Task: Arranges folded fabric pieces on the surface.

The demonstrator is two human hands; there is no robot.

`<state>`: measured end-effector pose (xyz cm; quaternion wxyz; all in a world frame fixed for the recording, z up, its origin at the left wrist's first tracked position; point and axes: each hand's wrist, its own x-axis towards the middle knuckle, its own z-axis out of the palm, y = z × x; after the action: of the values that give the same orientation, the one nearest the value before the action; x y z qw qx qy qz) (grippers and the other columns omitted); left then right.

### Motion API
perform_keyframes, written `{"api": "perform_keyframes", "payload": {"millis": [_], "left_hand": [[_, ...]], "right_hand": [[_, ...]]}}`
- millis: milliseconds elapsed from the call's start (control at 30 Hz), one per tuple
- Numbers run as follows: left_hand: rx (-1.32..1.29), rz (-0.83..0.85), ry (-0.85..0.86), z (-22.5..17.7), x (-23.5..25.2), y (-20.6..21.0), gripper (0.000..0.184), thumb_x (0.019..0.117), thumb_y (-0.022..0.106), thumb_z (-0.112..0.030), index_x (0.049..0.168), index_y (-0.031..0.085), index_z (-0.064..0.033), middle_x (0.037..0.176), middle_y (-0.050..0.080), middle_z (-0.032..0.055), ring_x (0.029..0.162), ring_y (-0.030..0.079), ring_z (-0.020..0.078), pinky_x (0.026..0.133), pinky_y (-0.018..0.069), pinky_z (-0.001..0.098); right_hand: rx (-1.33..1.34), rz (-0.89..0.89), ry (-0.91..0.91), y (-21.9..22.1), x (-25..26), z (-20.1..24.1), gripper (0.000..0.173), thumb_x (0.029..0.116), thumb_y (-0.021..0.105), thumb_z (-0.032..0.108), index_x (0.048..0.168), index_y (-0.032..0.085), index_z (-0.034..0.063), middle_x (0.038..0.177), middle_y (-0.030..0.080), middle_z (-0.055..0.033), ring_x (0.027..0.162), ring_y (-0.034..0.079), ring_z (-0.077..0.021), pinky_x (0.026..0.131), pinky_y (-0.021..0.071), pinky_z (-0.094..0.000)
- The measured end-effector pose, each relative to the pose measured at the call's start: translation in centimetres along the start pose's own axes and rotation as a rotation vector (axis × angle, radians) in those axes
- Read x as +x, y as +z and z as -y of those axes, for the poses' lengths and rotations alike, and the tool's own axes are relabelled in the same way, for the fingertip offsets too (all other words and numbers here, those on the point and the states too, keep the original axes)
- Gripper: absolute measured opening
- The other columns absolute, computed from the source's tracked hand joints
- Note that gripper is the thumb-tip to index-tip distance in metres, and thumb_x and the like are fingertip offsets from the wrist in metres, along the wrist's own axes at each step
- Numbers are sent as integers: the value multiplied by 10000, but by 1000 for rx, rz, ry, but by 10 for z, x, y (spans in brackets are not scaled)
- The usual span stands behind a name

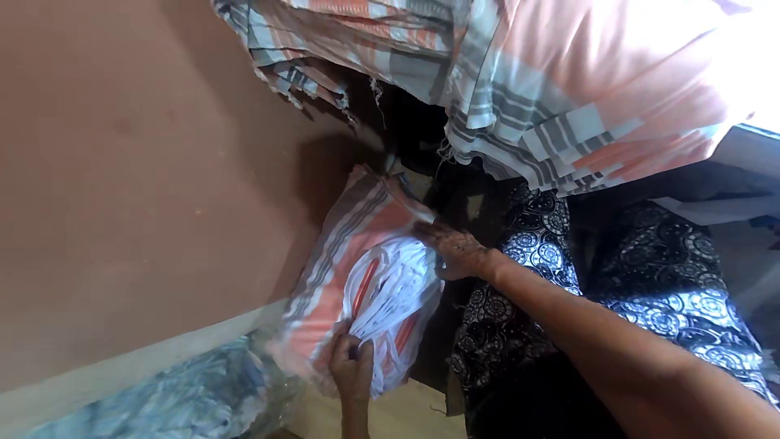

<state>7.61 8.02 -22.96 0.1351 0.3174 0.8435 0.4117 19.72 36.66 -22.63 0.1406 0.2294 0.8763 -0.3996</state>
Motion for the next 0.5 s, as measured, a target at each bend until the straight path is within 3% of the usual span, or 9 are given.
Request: {"api": "perform_keyframes", "payload": {"millis": [67,100,133,167,233,300,400,467,500], "left_hand": [[66,45,25,-2,0,-1,188,748,636,-72,659,512,37,994,636,220,841,580,73,695,449,153],[99,102,30,-6,0,-5,215,740,671,-127,724,571,63,1077,627,275,959,607,190,794,490,247],[101,179,19,-12,1,-11,320,755,713,-190,865,621,95,1166,599,323,1102,593,315,931,491,374],[93,235,4,-18,4,-18,460,775,738,-261,1010,610,113,1206,581,326,1154,573,343,976,479,420],[80,259,-36,-30,11,-35,632,820,717,-327,1215,520,126,1184,597,250,1053,612,206,889,531,326],[112,261,-72,-39,26,-54,638,874,677,-245,1312,445,156,1158,597,255,958,636,188,805,559,316],[282,373,-66,-46,72,-84,429,923,651,-71,1289,550,127,1116,648,276,988,657,332,878,547,474],[398,396,102,-71,119,-105,255,929,636,8,1149,681,130,1101,676,321,1036,664,440,937,519,573],[448,349,233,-93,146,-114,236,938,606,-1,1114,684,136,1082,670,341,1018,659,468,925,511,593]], "right_hand": [[-18,-7,-4,1,0,1,913,800,827,104,1592,374,121,1672,308,-85,1528,275,-363,1104,366,-629],[-28,-6,1,2,0,2,910,801,824,93,1592,375,120,1675,303,-87,1527,277,-369,1101,368,-629],[-32,-1,8,1,0,2,914,801,825,87,1594,372,120,1676,300,-91,1527,277,-374,1104,367,-627],[-28,4,10,0,0,2,921,800,827,81,1596,366,114,1674,301,-102,1525,278,-383,1111,362,-631],[-25,21,11,-1,-1,1,923,808,821,87,1601,351,109,1677,291,-111,1530,266,-384,1126,348,-625],[-19,41,10,-1,-1,2,937,814,835,132,1606,334,109,1685,268,-113,1539,249,-375,1130,345,-618],[92,57,5,-2,1,6,1060,780,876,160,1640,257,158,1700,203,-152,1548,197,-426,1164,291,-648],[110,50,-15,-5,2,9,1136,745,888,133,1653,213,235,1713,139,-165,1538,211,-449,1150,315,-654],[110,31,-32,-6,2,9,1170,727,900,126,1656,200,253,1714,117,-179,1534,220,-457,1141,322,-661]]}}
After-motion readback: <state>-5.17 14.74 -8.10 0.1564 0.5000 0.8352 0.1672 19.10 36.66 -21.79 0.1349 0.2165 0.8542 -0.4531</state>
